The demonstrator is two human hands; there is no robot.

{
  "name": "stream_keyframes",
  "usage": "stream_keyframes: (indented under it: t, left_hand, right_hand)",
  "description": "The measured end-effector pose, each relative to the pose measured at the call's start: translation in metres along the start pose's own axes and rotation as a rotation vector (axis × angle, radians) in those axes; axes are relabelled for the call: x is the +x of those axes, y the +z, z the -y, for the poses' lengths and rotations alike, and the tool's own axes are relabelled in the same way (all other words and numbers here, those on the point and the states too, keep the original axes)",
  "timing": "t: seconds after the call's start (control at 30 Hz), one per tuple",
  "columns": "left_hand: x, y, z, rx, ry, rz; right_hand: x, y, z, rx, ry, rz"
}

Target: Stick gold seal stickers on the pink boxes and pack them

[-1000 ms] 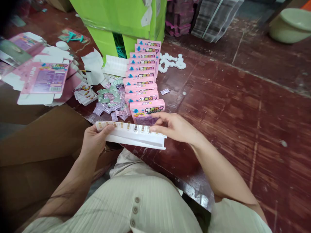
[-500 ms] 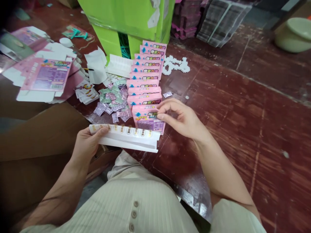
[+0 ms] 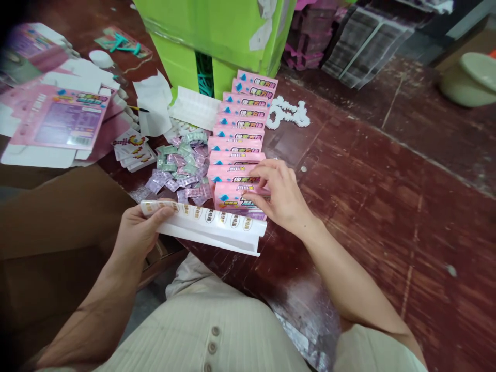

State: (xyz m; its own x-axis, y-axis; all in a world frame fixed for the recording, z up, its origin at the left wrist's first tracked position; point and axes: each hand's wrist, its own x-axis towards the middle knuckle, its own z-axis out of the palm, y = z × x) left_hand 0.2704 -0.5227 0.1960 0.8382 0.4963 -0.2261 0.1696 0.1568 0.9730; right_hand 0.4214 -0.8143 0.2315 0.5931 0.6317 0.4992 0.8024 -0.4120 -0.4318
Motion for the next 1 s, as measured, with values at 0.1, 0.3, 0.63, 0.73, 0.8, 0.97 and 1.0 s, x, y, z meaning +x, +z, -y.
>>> stream_keyframes:
  t: [0.1,0.3,0.63,0.73,0.8,0.97,1.0]
  left_hand:
    - [0.005,0.006,-0.001,-0.019,0.007,0.032]
    - [0.011,0.001,-0.001,-0.038,-0.024,-0.024]
    - [0.018,-0.007,0.004,-0.082,-0.065,-0.065]
    - [0.02,-0.01,0.002,-0.101,-0.069,-0.077]
    - [0.022,-0.011,0.0,-0.105,-0.063,-0.084]
    - [0.031,-0.007,-0.003,-0.09,-0.043,-0.066]
    - [0.033,-0.006,-0.004,-0.089,-0.041,-0.058]
  right_hand:
    - [0.002,0.0,-0.002,-0.073,-0.031,0.034]
    - [0.01,-0.023,0.003,0.11,0.012,0.217]
    - [0.048,-0.026,0.009,0.28,-0.004,0.187]
    - [0.053,-0.01,-0.004,0.056,-0.061,0.225]
    - [0.053,-0.003,-0.008,-0.049,-0.05,0.188]
    - [0.051,-0.003,-0.012,-0.242,-0.142,0.177]
    - [0.052,-0.006,-0.012,-0.245,-0.156,0.205]
